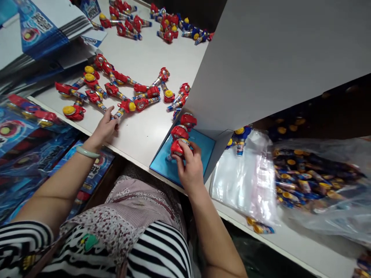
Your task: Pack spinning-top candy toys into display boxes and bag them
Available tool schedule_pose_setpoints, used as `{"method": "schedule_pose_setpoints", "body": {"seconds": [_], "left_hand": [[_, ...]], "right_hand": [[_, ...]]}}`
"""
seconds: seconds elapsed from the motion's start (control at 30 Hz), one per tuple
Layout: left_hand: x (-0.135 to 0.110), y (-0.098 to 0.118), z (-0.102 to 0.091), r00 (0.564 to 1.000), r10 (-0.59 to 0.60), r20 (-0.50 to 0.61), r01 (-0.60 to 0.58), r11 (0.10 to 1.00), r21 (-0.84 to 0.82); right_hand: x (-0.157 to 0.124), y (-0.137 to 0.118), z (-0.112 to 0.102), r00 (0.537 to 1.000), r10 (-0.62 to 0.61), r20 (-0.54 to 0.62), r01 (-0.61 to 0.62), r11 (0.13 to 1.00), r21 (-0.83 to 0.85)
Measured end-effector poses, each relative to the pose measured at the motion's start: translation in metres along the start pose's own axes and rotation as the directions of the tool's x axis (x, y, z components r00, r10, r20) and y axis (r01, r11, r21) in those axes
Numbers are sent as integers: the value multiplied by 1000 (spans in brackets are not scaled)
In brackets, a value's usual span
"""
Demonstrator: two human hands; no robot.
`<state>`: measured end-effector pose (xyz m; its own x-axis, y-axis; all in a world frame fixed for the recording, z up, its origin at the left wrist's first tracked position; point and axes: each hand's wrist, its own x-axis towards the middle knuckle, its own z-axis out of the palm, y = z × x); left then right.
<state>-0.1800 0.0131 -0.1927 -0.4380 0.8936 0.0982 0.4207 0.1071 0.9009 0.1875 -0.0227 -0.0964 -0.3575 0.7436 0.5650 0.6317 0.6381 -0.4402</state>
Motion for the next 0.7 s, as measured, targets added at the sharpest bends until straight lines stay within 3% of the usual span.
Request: {"method": "schedule_pose_setpoints", "body": {"seconds": [0.1,0.27,0.5,0.7], "left_hand": [[-18,2,10,997,-68,31,74,951,-299],[-53,19,25,996,78,33,-46,827,-560],[-73,36,32,969,247,3,-190,749,-634],[-83,41,35,948,316,24,-240,765,-598]], "right_hand": [[2,4,5,997,-23,-73,22,1000,-8],[1,3,11,996,-56,-68,56,998,-10],[0,-5,13,987,-108,-121,107,994,-14],[-4,-7,14,997,-69,-38,69,997,-18]]}}
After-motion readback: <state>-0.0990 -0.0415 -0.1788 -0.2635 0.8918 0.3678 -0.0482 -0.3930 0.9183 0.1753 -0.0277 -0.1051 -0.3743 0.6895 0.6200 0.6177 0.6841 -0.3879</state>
